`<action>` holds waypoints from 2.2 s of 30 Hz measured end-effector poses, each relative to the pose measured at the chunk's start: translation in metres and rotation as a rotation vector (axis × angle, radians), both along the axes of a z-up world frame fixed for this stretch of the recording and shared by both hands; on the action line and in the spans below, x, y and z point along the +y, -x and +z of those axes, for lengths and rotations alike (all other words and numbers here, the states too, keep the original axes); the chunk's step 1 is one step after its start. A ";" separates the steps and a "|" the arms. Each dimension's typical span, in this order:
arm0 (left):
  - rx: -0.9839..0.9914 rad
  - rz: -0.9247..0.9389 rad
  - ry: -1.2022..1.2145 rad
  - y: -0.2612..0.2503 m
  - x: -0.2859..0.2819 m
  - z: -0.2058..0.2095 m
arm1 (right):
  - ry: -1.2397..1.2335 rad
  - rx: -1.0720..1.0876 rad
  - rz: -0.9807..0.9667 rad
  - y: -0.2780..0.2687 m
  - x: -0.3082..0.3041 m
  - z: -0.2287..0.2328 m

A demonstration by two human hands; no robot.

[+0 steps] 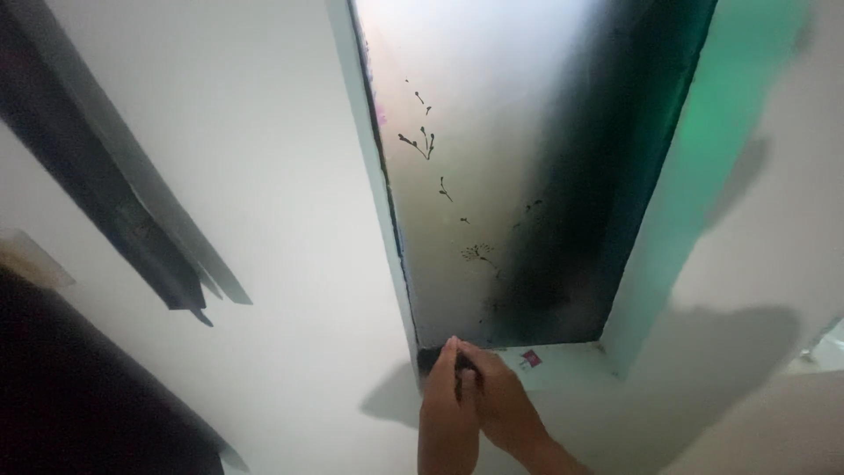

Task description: Cleaning a frosted glass window panel with a cloth and cleaning solution.

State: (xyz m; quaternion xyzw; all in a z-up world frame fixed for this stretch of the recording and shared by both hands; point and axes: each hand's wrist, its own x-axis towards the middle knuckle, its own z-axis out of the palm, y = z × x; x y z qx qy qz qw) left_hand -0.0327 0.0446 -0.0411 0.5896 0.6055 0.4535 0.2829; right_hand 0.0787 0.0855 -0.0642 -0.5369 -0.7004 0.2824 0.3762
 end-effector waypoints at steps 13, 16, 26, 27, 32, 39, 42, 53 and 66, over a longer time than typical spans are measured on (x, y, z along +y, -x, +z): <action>-0.136 -0.081 0.381 -0.053 0.002 -0.008 | 0.324 -0.275 -0.414 -0.092 0.047 -0.066; -0.023 -0.177 -0.001 -0.056 0.014 -0.046 | 0.322 -0.261 -0.377 -0.090 0.048 -0.058; 0.052 -0.131 0.002 -0.037 0.015 -0.038 | 0.495 -0.451 -0.556 -0.057 0.049 -0.025; 0.052 -0.106 -0.024 -0.033 0.017 -0.038 | 0.514 -0.372 -0.582 -0.059 0.051 -0.027; -0.044 -0.139 0.105 -0.032 0.019 -0.003 | 0.519 0.030 -0.583 -0.068 0.051 -0.036; -0.117 -0.079 0.297 -0.064 0.060 -0.017 | 0.498 0.383 -0.453 -0.101 0.037 -0.022; -0.153 -0.075 0.249 -0.079 0.079 -0.053 | 0.395 0.536 -0.443 -0.113 0.025 0.002; -0.287 -0.111 0.455 -0.143 0.070 -0.002 | 0.316 0.691 -0.602 -0.158 0.007 0.019; -0.214 -0.365 0.640 -0.316 0.032 -0.044 | 0.363 0.772 -0.938 -0.305 -0.074 0.002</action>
